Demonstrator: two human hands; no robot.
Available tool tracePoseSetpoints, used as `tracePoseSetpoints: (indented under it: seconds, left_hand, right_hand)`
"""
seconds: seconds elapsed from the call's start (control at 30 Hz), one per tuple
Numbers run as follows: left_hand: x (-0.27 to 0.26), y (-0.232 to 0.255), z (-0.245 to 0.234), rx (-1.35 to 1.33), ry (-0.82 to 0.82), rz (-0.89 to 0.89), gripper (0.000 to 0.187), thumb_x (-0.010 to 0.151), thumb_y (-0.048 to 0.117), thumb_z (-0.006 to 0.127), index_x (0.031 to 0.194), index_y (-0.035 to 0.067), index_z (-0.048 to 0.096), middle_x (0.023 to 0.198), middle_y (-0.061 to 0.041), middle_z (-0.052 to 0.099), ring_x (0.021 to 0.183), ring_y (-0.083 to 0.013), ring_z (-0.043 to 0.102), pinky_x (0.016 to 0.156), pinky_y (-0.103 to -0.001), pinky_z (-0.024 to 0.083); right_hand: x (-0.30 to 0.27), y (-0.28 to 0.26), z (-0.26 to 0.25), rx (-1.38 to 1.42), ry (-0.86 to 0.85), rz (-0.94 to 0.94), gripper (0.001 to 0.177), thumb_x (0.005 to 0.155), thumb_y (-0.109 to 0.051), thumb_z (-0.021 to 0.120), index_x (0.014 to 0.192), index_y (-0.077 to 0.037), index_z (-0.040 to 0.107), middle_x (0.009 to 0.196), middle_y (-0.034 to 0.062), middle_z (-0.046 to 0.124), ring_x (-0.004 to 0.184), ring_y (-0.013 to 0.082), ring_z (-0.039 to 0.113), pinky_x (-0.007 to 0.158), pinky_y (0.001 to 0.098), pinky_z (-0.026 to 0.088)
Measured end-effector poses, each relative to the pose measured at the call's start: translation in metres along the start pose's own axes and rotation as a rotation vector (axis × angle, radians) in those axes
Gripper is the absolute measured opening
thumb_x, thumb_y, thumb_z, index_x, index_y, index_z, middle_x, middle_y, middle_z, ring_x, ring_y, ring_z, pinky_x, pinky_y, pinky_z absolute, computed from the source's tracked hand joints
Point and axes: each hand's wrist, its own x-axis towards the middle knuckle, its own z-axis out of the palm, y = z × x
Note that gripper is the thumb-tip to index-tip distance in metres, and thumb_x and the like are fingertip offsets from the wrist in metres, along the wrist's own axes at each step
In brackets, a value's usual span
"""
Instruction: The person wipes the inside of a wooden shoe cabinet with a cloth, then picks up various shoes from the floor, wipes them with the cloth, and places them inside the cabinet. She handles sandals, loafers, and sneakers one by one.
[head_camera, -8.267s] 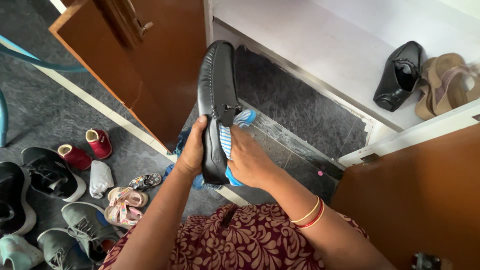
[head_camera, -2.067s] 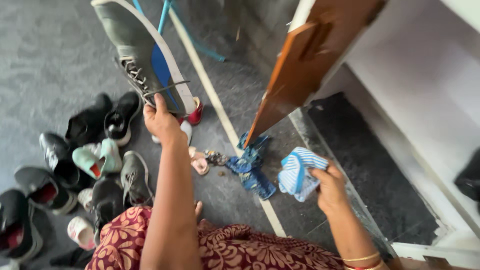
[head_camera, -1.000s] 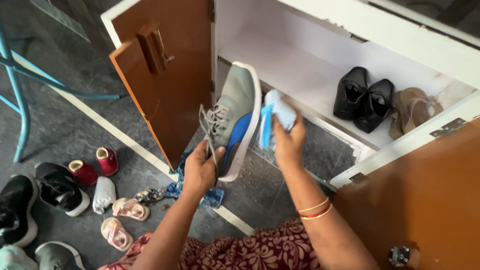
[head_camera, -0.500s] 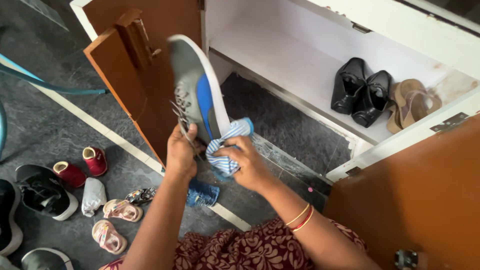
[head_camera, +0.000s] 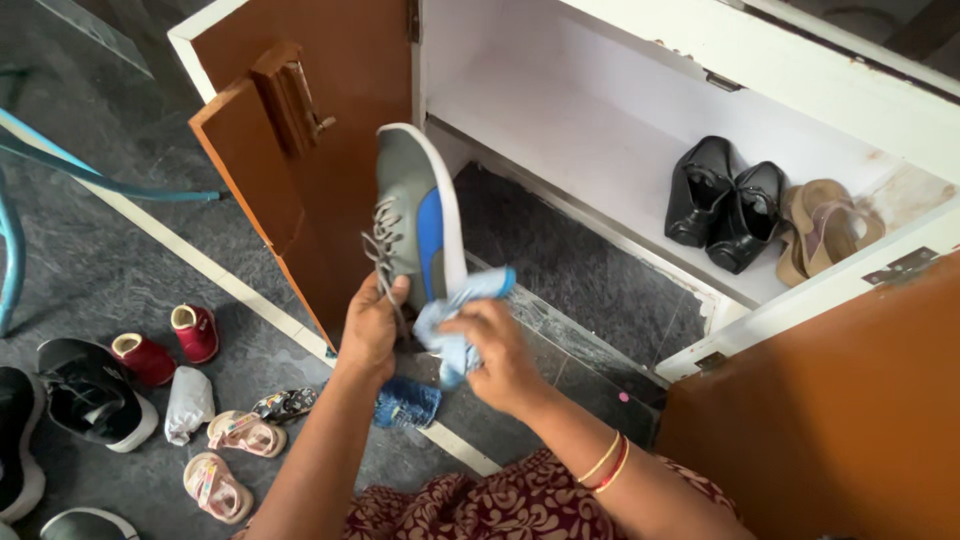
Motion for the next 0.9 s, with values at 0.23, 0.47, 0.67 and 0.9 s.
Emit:
tracePoseSetpoints:
  seconds: [0.23, 0.47, 0.67, 0.9]
  left_hand:
    - [-0.009, 0.009, 0.0, 0.249, -0.076, 0.176, 0.023, 0.096, 0.019, 0.068, 0.118, 0.011, 0.067, 0.097, -0.002, 0.073, 0.08, -0.013, 0.065, 0.071, -0.03, 0.054]
    - [-0.04, -0.008, 0.025, 1.24, -0.038, 0.557, 0.03, 0.082, 0.024, 0.078, 0.103, 0.007, 0.065, 0.096, -0.016, 0.073, 0.092, -0.042, 0.062, 0.08, -0.052, 0.05]
    - [-0.054, 0.009, 0.028, 1.412, -0.086, 0.762, 0.016, 0.084, 0.019, 0.072, 0.093, 0.009, 0.063, 0.094, -0.009, 0.072, 0.097, -0.0387, 0.062, 0.081, -0.052, 0.049]
    - [-0.051, 0.0, 0.027, 1.72, -0.142, 0.853, 0.019, 0.081, 0.006, 0.063, 0.098, 0.014, 0.067, 0.093, -0.004, 0.072, 0.102, -0.0322, 0.066, 0.092, -0.051, 0.054]
  right_hand:
    - [0.018, 0.053, -0.032, -0.242, 0.309, 0.256, 0.037, 0.08, 0.004, 0.07, 0.113, -0.012, 0.069, 0.109, 0.011, 0.06, 0.104, 0.0326, 0.061, 0.092, 0.0406, 0.049]
    - [0.004, 0.012, -0.003, -0.28, 0.146, -0.182, 0.043, 0.082, -0.005, 0.075, 0.123, -0.018, 0.068, 0.121, 0.0109, 0.059, 0.114, 0.0333, 0.058, 0.1, 0.0462, 0.048]
    - [0.018, 0.078, -0.038, -0.501, 0.453, 0.219, 0.054, 0.076, 0.008, 0.068, 0.124, -0.017, 0.068, 0.119, 0.0129, 0.056, 0.115, 0.031, 0.056, 0.094, 0.043, 0.052]
    - [0.023, 0.028, -0.006, -0.324, 0.355, 0.184, 0.054, 0.074, 0.015, 0.064, 0.118, -0.015, 0.07, 0.11, 0.0077, 0.066, 0.106, 0.03, 0.059, 0.094, 0.0436, 0.046]
